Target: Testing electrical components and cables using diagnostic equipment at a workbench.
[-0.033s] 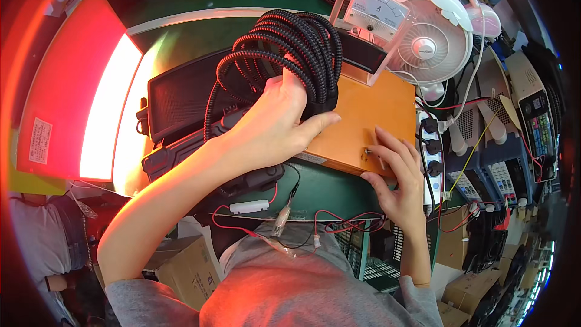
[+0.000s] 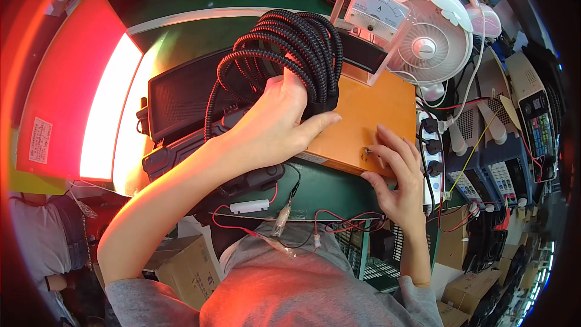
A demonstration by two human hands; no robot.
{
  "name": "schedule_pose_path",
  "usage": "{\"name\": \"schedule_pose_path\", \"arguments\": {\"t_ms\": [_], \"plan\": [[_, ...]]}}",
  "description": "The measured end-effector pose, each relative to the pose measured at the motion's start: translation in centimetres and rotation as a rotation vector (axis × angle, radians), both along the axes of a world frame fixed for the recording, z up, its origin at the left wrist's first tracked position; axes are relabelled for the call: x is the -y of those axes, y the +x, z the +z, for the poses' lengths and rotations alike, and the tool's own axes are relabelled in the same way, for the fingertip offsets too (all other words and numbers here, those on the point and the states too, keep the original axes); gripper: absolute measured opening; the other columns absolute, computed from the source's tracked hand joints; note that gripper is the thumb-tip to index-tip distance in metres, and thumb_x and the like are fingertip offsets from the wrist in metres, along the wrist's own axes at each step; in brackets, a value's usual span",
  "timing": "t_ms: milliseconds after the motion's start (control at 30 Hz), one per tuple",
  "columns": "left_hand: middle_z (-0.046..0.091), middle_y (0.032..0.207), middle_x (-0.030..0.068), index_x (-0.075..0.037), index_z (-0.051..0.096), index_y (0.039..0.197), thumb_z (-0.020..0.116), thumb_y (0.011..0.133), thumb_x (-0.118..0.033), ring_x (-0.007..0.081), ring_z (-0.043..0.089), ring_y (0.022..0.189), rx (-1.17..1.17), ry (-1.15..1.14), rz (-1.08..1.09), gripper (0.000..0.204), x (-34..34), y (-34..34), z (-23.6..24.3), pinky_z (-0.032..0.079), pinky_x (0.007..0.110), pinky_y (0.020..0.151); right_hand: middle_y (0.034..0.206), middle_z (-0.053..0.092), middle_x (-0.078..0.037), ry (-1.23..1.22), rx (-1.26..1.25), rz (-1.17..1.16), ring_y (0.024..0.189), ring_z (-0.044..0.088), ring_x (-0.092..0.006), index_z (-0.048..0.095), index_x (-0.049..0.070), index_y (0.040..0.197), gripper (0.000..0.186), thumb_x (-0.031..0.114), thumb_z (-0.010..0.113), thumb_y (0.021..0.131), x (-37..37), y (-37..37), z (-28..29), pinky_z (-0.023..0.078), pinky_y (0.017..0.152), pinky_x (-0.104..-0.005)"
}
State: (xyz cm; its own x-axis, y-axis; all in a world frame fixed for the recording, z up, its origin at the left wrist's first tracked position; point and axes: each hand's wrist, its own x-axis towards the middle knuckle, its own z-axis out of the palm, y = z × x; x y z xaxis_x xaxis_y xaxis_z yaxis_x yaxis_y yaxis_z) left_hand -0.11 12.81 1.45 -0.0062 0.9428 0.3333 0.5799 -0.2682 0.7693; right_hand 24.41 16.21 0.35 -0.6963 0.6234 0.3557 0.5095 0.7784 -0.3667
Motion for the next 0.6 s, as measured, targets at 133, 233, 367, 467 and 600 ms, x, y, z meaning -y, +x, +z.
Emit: {"name": "schedule_pose_path", "arguments": {"t_ms": [133,233,367,467,600], "plan": [[0.055,0.086,0.0298,0.013,0.037,0.100,0.067,0.078,-0.013,0.0452,0.057,0.084,0.005,0.064,-0.035,0.046,-0.2,0.0,0.3,0.047,0.042,0.070,0.137,0.040,-0.017,0.108,0.047,0.012,0.121,0.046,-0.0298,0.055,0.005,0.116,0.053,0.012,0.073,0.067,0.2,-0.3,-0.2,0.026,0.102,-0.0505],[0.055,0.087,0.0286,0.012,0.036,0.104,0.067,0.077,-0.011,0.0446,0.057,0.085,0.092,0.066,-0.062,0.047,-0.2,0.0,0.7,0.047,0.041,0.071,0.139,0.035,-0.019,0.227,0.077,-0.018,0.127,0.039,-0.0313,0.047,0.004,0.127,0.066,0.013,0.073,0.067,1.8,-1.8,0.0,0.022,0.105,-0.0510],[0.053,0.087,0.0227,0.010,0.038,0.106,0.067,0.075,-0.007,0.0383,0.057,0.078,0.057,0.248,-0.106,0.045,0.1,0.4,1.1,0.046,0.038,0.071,0.143,0.029,-0.017,0.207,0.104,-0.059,0.132,0.031,-0.0301,0.039,0.006,0.134,0.078,0.014,0.074,0.065,1.6,-4.2,-0.5,0.017,0.106,-0.0525],[0.056,0.082,0.0042,0.003,0.052,0.100,0.065,0.081,-0.005,0.0121,0.053,0.077,0.483,0.341,0.055,0.024,0.2,0.7,1.9,0.044,0.026,0.069,0.143,0.030,-0.015,0.232,0.201,-0.059,0.132,0.030,-0.0318,0.038,0.008,0.135,0.081,0.015,0.076,0.064,1.6,-4.4,-1.1,0.014,0.108,-0.0507],[0.054,0.057,0.0048,0.002,0.059,0.067,0.071,0.076,-0.020,0.0091,0.052,0.059,0.576,0.601,0.194,0.026,-1.0,-3.0,5.2,0.044,0.027,0.056,0.143,0.031,-0.014,0.295,0.233,-0.071,0.132,0.031,-0.0312,0.043,0.011,0.132,0.076,0.015,0.076,0.063,1.7,-4.0,-1.4,0.011,0.108,-0.0538]]}}
